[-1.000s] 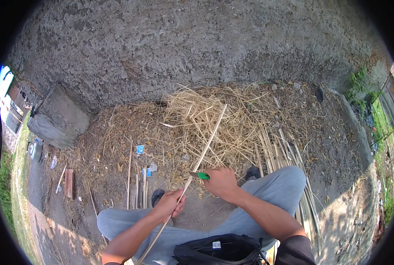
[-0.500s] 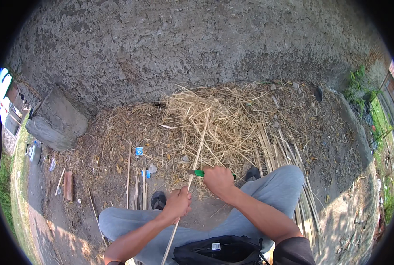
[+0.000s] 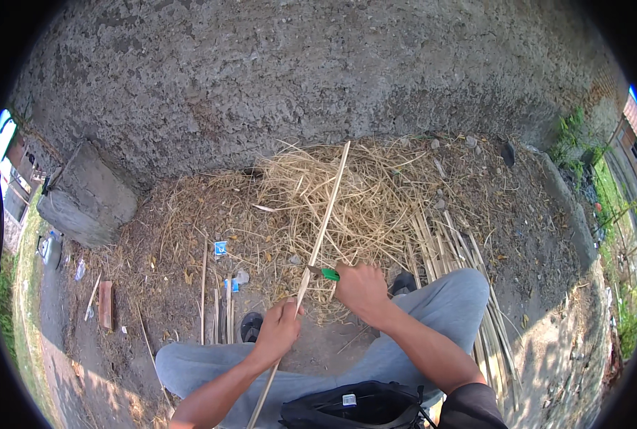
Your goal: The person shaves a bamboo strip using a utility knife, whittles a bamboo piece with a machete, and scrapes the bamboo strip with the utility knife.
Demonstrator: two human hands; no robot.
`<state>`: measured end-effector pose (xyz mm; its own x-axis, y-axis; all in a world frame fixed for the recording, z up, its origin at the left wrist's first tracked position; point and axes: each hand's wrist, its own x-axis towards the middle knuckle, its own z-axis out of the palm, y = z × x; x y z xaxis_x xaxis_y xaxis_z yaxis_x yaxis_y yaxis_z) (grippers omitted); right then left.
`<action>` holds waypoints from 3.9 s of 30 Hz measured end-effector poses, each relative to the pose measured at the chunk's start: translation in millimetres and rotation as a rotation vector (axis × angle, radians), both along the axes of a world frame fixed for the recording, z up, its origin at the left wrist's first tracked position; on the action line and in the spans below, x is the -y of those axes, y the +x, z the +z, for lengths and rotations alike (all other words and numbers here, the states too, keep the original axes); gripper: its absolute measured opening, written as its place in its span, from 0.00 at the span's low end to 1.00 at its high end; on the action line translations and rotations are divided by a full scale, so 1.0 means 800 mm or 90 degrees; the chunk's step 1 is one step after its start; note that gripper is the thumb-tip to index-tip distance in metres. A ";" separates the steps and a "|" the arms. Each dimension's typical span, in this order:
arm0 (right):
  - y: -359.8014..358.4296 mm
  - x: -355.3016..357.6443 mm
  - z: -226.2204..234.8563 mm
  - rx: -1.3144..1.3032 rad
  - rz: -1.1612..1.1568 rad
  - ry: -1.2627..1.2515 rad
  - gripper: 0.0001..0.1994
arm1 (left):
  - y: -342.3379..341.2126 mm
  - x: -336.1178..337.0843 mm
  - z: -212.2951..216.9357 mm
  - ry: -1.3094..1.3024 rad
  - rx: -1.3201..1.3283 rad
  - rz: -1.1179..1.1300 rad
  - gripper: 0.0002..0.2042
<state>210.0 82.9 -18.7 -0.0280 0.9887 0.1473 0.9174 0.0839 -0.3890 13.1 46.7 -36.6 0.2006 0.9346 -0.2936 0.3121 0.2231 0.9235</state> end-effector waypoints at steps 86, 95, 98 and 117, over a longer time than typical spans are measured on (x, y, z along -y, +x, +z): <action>0.067 -0.103 -0.163 0.190 -0.075 -0.169 0.06 | -0.036 0.103 0.011 -0.086 -0.288 -0.232 0.08; 0.154 -0.116 -0.218 0.113 -0.271 -0.284 0.09 | -0.079 0.088 0.008 -0.087 -0.104 -0.324 0.12; 0.120 -0.116 -0.207 0.061 -0.225 -0.314 0.12 | -0.082 0.069 0.011 -0.188 0.019 -0.221 0.15; 0.025 0.004 -0.016 -0.181 0.061 -0.005 0.07 | -0.062 0.001 0.044 -0.283 0.075 -0.031 0.13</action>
<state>229.6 79.6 -31.9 -0.0799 0.9848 0.1542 0.7601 0.1603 -0.6297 -36.8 46.2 -1.3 0.2974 0.7122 -0.6359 0.2309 0.5926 0.7717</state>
